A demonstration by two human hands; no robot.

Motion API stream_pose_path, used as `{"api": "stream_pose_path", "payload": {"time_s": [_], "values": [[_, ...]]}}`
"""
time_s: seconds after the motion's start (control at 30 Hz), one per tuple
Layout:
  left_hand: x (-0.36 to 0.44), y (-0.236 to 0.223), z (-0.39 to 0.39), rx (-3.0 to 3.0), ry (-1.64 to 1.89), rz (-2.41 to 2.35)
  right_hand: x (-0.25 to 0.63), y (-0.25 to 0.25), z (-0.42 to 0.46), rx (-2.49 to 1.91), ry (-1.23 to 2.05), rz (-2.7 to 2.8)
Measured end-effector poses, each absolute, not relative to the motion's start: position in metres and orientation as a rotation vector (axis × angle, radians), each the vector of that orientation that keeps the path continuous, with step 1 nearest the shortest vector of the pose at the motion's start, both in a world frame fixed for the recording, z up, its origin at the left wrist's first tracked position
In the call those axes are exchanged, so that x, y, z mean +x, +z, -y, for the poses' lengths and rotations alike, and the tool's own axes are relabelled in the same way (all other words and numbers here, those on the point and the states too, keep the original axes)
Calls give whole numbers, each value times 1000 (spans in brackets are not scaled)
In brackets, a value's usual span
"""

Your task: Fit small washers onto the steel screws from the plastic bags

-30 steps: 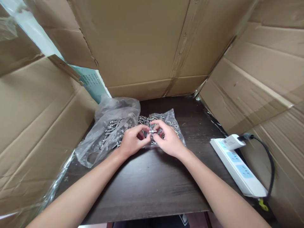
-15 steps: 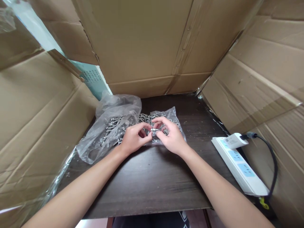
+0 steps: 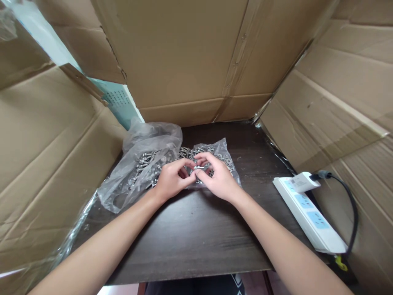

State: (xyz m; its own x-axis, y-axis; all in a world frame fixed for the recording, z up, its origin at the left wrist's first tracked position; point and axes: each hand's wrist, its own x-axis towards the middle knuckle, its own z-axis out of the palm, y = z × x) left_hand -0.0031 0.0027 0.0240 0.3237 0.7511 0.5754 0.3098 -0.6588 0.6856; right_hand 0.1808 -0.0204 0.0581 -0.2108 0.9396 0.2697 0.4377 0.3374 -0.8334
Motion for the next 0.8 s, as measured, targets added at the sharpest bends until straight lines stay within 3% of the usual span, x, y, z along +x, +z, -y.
{"api": "stream_pose_path", "payload": {"time_s": [0.43,0.8], "values": [[-2,23,-4,2159,1319,-930,182,55,19,-1178,1040,1638],[-3,24,-4,2155,1330,-884,184,53,15,-1177,1067,1579]]}}
